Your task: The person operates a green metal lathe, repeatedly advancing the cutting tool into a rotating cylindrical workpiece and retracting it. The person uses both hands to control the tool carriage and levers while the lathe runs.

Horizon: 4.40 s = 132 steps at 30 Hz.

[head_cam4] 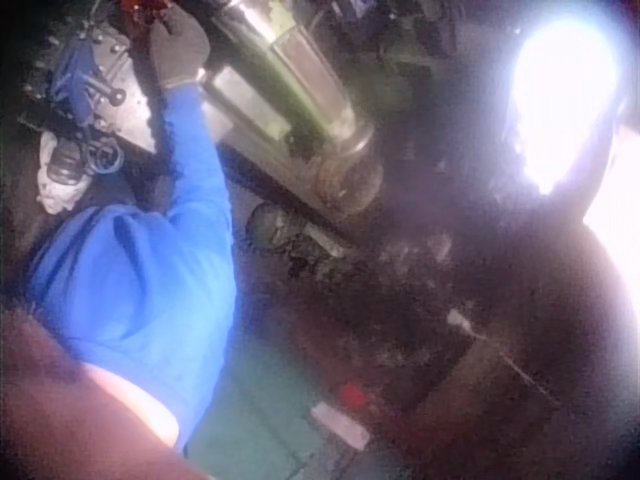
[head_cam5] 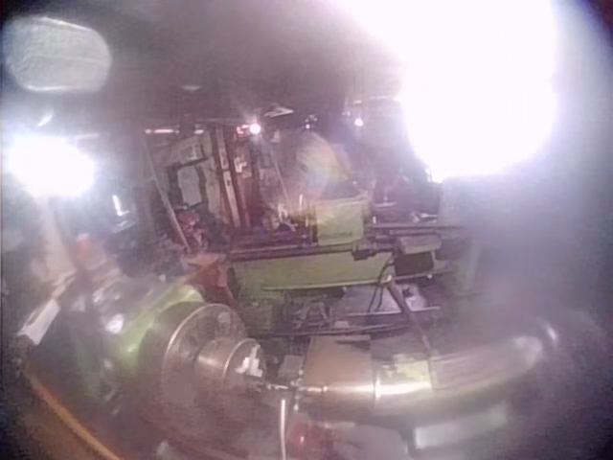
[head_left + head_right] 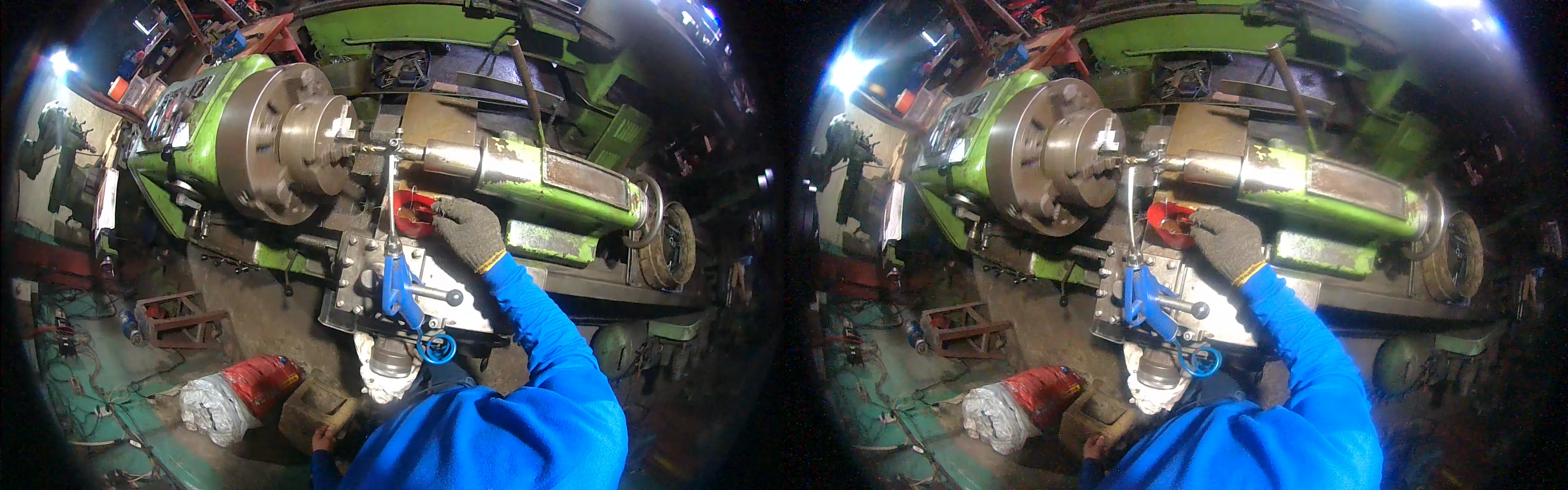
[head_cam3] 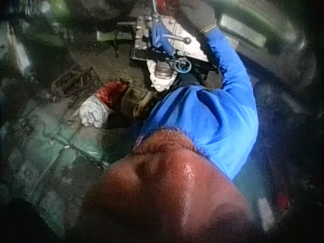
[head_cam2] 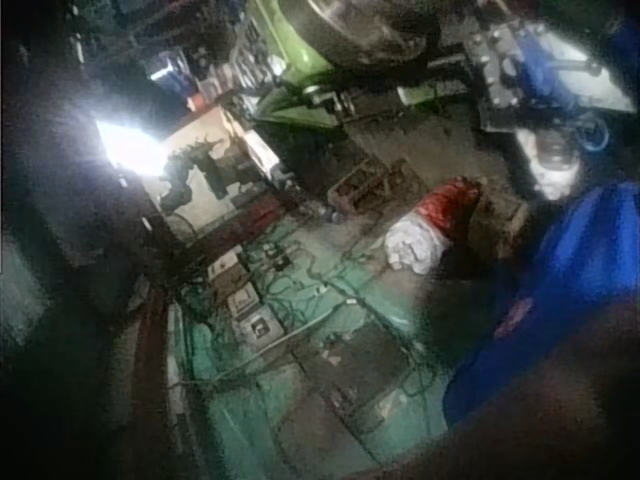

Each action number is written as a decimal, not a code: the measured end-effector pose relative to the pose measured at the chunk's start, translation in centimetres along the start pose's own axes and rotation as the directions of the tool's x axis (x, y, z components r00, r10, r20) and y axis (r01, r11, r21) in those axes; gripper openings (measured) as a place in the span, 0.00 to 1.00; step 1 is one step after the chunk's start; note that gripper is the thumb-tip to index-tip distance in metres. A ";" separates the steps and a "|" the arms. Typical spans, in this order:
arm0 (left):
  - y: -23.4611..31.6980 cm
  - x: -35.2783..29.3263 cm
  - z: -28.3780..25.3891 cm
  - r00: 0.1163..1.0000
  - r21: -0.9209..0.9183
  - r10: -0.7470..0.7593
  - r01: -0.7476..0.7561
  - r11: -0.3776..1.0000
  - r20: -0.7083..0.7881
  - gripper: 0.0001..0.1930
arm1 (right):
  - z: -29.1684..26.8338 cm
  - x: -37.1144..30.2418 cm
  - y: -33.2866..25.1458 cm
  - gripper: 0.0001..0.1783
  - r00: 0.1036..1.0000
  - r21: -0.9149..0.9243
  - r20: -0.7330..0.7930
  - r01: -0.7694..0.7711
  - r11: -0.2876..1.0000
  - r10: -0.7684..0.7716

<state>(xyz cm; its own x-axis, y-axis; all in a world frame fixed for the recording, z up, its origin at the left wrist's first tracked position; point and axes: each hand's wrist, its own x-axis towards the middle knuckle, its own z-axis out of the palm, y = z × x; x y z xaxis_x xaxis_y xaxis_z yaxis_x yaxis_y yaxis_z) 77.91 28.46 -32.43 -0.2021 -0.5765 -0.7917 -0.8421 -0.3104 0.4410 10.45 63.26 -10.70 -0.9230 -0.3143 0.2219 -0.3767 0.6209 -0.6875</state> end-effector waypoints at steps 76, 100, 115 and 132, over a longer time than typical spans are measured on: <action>-9.1 0.8 4.3 0.984 0.302 0.173 -0.157 0.940 -0.029 0.32 | -6.6 0.2 -2.6 0.13 0.929 0.320 -0.339 -0.033 0.947 0.147; -3.9 15.4 -5.6 0.988 0.263 0.068 -0.103 0.959 0.141 0.23 | -2.2 -26.9 -3.2 0.22 0.608 0.503 -0.518 -0.353 0.789 0.602; 7.2 19.8 -0.5 0.905 0.426 0.291 -0.406 0.809 0.310 0.23 | 8.1 -64.9 7.0 0.19 0.575 -0.288 -0.050 -0.791 0.539 0.817; 5.0 11.6 1.5 0.896 0.648 0.268 -0.441 0.621 0.353 0.27 | 10.0 -67.7 17.6 0.20 0.479 -0.195 0.352 -0.802 0.564 0.804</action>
<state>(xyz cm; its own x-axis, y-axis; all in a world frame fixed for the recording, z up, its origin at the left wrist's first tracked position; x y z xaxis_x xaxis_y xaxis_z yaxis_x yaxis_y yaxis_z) 70.62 21.34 -40.02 -0.5834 -0.3334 -0.7405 -0.7578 0.5515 0.3487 67.07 88.30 -44.71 -0.7176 0.0953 -0.6899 0.5129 0.7424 -0.4310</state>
